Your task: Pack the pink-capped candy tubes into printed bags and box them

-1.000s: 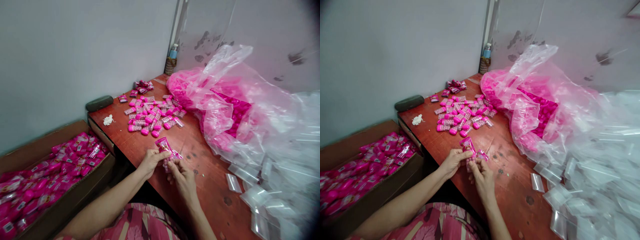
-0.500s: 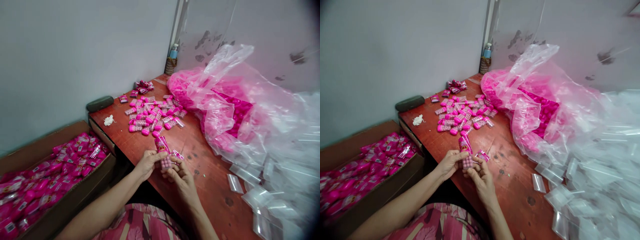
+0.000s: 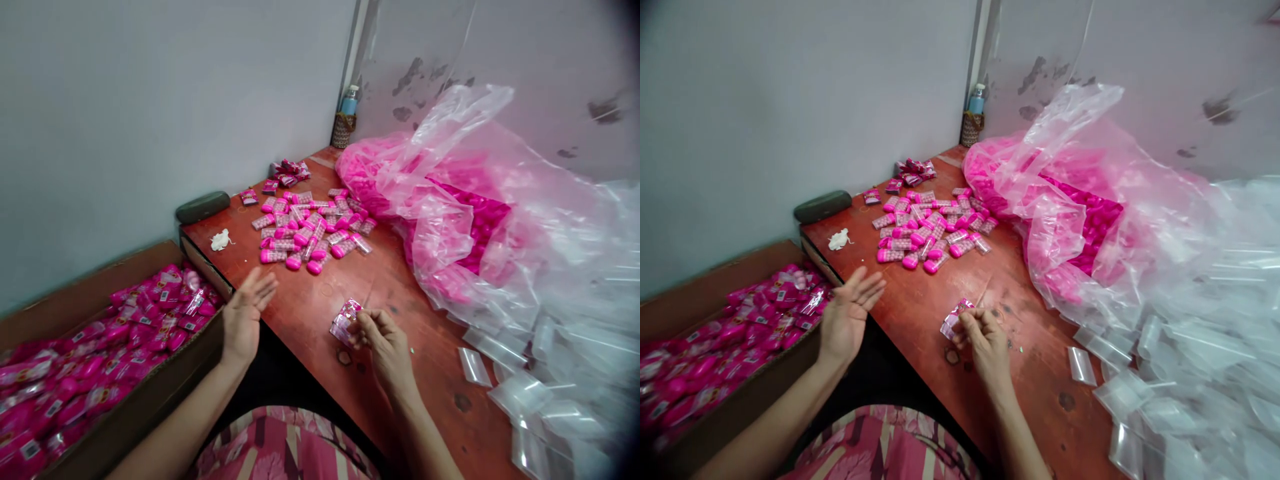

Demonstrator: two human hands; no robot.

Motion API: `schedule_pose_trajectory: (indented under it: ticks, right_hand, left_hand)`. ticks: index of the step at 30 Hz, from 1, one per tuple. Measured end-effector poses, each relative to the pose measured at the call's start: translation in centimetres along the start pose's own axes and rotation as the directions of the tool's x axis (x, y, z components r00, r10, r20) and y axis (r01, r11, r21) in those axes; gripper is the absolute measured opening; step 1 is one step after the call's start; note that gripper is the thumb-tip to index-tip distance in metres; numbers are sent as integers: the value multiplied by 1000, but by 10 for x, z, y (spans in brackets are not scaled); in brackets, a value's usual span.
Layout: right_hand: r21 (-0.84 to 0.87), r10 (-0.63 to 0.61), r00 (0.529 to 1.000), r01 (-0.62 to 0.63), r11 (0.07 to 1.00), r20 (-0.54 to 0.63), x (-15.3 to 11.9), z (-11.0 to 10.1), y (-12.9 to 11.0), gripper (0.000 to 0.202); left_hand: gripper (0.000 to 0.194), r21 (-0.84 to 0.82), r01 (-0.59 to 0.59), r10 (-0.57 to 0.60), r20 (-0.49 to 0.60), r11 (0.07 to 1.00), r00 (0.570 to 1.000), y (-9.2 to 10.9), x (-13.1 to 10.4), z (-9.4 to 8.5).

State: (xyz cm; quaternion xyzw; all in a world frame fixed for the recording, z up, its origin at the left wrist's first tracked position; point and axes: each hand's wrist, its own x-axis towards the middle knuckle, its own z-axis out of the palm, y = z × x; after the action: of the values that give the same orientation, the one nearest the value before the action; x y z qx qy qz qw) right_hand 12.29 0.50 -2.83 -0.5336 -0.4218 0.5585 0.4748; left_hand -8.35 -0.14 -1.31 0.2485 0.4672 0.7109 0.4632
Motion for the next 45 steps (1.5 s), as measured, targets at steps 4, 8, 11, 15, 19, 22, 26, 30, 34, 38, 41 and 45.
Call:
schedule_pose_trajectory:
  ticks: [4,8,11,15,19,22,26,30,34,38,41,45]
  right_hand:
    - [-15,10,999,-10,1000,-31,3,-16,6,23]
    - [-48,-3,998,0,999,-61,-1,-26,9,22]
    - [-98,-10,998,4,995,-66,-3,-33,10,22]
    - [-230,-75,989,44,972,-125,0,-35,14,23]
    - [-172,-91,984,65,983,-152,9,-25,18,39]
    - [28,-57,995,59,998,-82,16,-17,14,40]
    - [90,-42,998,38,995,36,24,-13,-1,40]
    - [-114,33,949,3,994,314,41,-14,-14,38]
    - [-536,-59,909,296,790,414,79,-11,-25,26]
    - [-845,-239,879,467,262,412,133,-2,-37,27]
    - [-849,-221,851,510,137,476,167,4,-41,33]
    - [-836,-127,830,548,10,543,189,3,-43,30]
  left_hand:
    - [33,460,-201,-36,457,865,889,-34,-6,30]
    - [26,554,-430,-28,635,713,772,-71,-9,56]
    - [21,583,-545,10,677,603,736,-83,-8,57]
    - [20,584,-635,62,710,505,702,-86,-7,52]
    - [21,558,-705,147,729,437,668,-85,-11,51]
    - [27,528,-662,164,703,532,692,-78,-15,52]
    - [41,475,-117,-163,508,872,846,-65,-12,52]
    - [33,279,399,-487,491,874,723,-62,-3,48]
    - [25,192,491,-526,374,850,764,-62,2,42]
    - [27,148,492,-514,260,858,818,-56,4,38]
    - [27,110,506,-518,199,855,832,-50,7,34]
    - [25,42,522,-522,161,852,838,-45,11,27]
